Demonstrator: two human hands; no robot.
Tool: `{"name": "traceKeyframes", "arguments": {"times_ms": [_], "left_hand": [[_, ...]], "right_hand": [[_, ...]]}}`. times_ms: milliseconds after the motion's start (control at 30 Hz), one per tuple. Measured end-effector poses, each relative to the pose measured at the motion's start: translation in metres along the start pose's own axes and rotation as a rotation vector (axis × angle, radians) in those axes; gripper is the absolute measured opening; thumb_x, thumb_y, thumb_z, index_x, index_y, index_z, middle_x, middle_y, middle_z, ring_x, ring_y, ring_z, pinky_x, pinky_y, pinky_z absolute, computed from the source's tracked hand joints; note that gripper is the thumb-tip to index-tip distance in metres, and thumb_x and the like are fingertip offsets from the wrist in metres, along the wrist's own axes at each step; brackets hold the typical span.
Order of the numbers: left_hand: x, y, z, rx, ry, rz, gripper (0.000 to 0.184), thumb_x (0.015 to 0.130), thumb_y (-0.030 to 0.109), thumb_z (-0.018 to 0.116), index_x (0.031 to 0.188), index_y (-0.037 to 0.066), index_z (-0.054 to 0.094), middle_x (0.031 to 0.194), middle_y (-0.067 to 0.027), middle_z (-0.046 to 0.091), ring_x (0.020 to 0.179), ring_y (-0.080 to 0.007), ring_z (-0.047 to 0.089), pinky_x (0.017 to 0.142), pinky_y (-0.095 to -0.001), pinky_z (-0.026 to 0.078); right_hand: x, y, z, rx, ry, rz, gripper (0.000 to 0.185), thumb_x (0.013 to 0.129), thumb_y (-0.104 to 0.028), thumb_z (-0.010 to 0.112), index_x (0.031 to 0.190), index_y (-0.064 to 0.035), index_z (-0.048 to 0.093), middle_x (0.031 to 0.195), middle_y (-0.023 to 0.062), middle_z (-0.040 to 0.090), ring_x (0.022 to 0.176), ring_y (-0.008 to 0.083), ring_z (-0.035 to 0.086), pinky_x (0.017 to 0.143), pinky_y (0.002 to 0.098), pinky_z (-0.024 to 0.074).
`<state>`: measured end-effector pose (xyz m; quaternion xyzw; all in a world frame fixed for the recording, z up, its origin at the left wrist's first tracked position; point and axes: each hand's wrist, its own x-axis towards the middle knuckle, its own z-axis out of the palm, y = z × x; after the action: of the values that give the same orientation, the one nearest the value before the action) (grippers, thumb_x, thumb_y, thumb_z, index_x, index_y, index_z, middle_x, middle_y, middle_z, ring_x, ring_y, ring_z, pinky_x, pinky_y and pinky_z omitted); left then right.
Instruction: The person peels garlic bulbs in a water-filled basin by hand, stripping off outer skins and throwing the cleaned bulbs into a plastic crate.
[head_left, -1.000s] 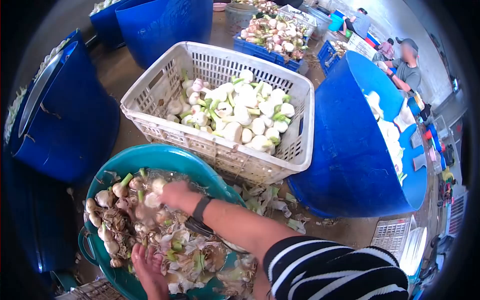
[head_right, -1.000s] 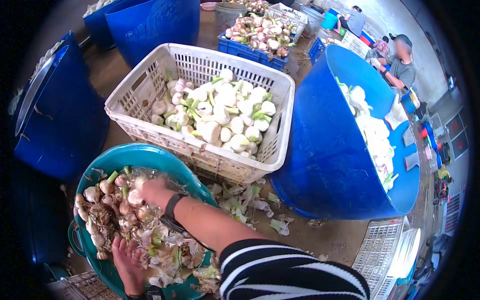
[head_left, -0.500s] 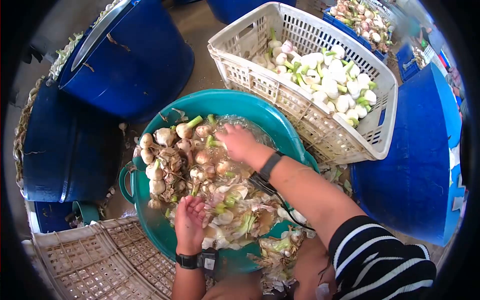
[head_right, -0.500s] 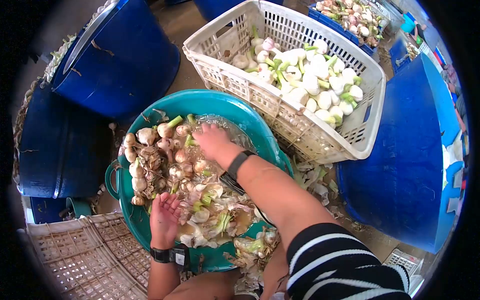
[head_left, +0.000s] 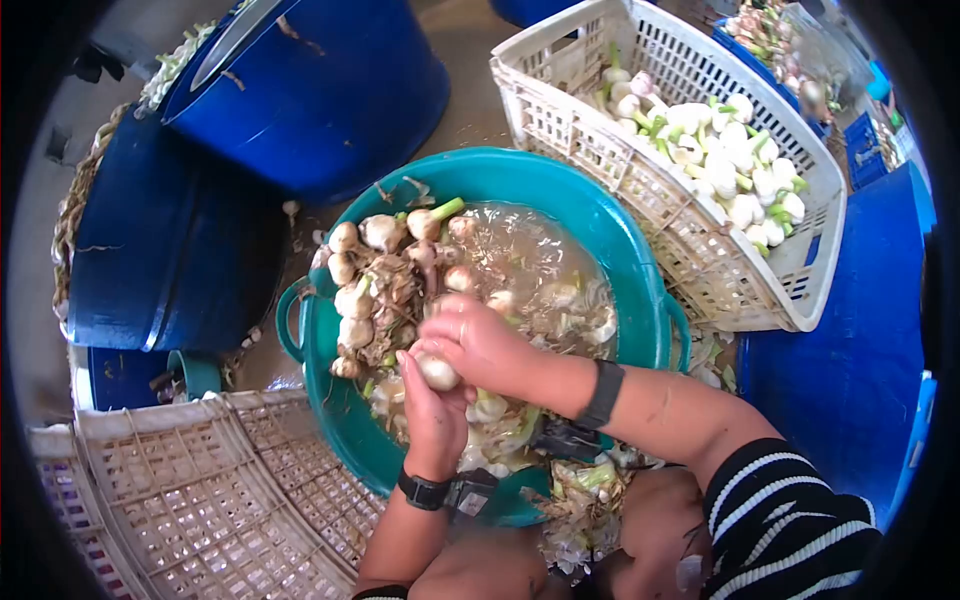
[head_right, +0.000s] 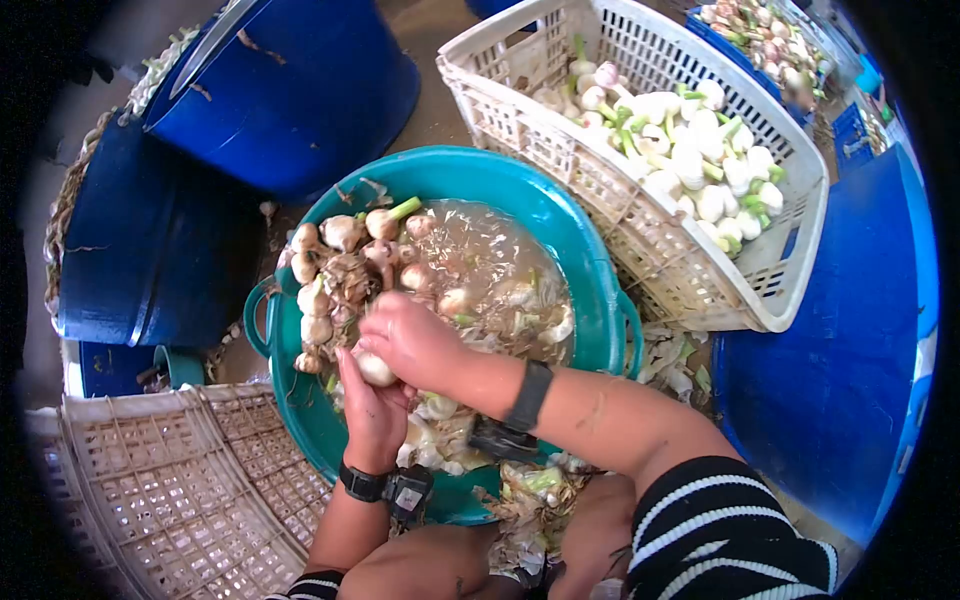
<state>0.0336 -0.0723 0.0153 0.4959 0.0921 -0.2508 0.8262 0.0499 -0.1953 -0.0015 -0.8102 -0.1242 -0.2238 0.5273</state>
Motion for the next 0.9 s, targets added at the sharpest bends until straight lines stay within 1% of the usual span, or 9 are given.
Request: {"name": "traceKeyframes", "arguments": {"times_ms": [100,300,367,433,467,567,733,800,900], "left_hand": [[-0.006,0.015,-0.017,0.316,0.105,-0.015,0.038,0.094,0.044,0.033,0.103,0.009,0.046,0.074,-0.0014,0.054,0.055,-0.008,0.05,0.045,-0.0194,0.039],[-0.008,0.007,-0.018,0.481,0.014,-0.12,0.03,0.091,0.03,0.039,0.099,0.006,0.055,0.072,0.0012,0.051,0.057,-0.0055,0.046,0.048,-0.0191,0.036],[-0.006,0.005,-0.016,0.367,-0.031,-0.077,0.031,0.089,0.026,0.04,0.107,0.005,0.054,0.074,-0.0001,0.052,0.059,-0.0062,0.047,0.048,-0.0196,0.037],[-0.002,0.011,-0.012,0.439,-0.05,-0.056,0.035,0.089,0.027,0.039,0.109,0.002,0.053,0.078,-0.0024,0.054,0.062,-0.0081,0.05,0.051,-0.0207,0.039],[-0.002,0.015,-0.009,0.508,-0.064,-0.032,0.038,0.088,0.028,0.039,0.111,0.0,0.052,0.082,-0.0048,0.056,0.064,-0.0101,0.052,0.054,-0.0219,0.041],[-0.001,0.017,-0.009,0.59,-0.123,0.009,0.042,0.087,0.027,0.038,0.113,-0.003,0.05,0.084,-0.0062,0.057,0.072,-0.0121,0.055,0.063,-0.022,0.044],[-0.004,0.008,-0.017,0.474,-0.152,-0.023,0.045,0.087,0.027,0.04,0.12,-0.003,0.047,0.088,-0.0053,0.055,0.076,-0.0108,0.053,0.066,-0.0225,0.044],[-0.006,0.01,-0.013,0.521,-0.185,0.058,0.048,0.088,0.029,0.039,0.123,-0.003,0.044,0.091,-0.0059,0.055,0.08,-0.0123,0.054,0.07,-0.024,0.044],[-0.009,0.02,-0.008,0.456,-0.235,0.085,0.053,0.088,0.031,0.042,0.13,-0.002,0.037,0.096,-0.0063,0.055,0.085,-0.0137,0.054,0.074,-0.0255,0.045]], "right_hand": [[-0.012,-0.023,-0.023,-0.29,-0.577,0.028,0.015,0.077,-0.018,0.056,0.07,-0.0047,0.059,0.068,0.0131,0.058,0.058,0.0301,0.058,0.054,0.0376,0.0477],[-0.034,-0.015,-0.021,-0.299,-0.603,0.168,0.02,0.077,-0.02,0.054,0.063,-0.006,0.058,0.062,0.0138,0.058,0.054,0.0295,0.058,0.049,0.0395,0.0466],[-0.037,-0.005,-0.028,-0.02,-0.53,0.349,0.018,0.077,-0.019,0.053,0.069,-0.0038,0.06,0.064,0.014,0.059,0.052,0.0284,0.057,0.048,0.038,0.0468],[-0.037,-0.012,-0.035,0.424,-0.522,0.9,0.019,0.077,-0.02,0.053,0.075,-0.0029,0.061,0.065,0.0144,0.059,0.05,0.0277,0.056,0.049,0.0372,0.0458],[-0.036,-0.016,-0.04,0.259,-0.5,0.516,0.018,0.077,-0.019,0.052,0.074,-0.0032,0.06,0.065,0.0152,0.059,0.051,0.0291,0.056,0.05,0.0396,0.0453],[-0.037,-0.029,-0.037,-0.246,-0.577,0.171,0.017,0.077,-0.017,0.05,0.072,-0.0033,0.06,0.066,0.0158,0.059,0.052,0.0298,0.056,0.05,0.0412,0.0453],[-0.041,-0.017,-0.026,-0.288,-0.579,0.19,0.022,0.08,-0.022,0.051,0.07,-0.0033,0.059,0.063,0.014,0.058,0.054,0.0275,0.058,0.05,0.0385,0.0466],[-0.033,-0.023,-0.031,0.652,-0.448,1.257,0.021,0.08,-0.019,0.053,0.069,-0.0024,0.059,0.063,0.0144,0.058,0.051,0.0274,0.055,0.046,0.0348,0.0453],[-0.036,-0.026,-0.032,0.67,-0.414,1.147,0.021,0.082,-0.019,0.054,0.072,-0.001,0.06,0.061,0.0111,0.058,0.049,0.0236,0.054,0.046,0.0328,0.0429]]}}
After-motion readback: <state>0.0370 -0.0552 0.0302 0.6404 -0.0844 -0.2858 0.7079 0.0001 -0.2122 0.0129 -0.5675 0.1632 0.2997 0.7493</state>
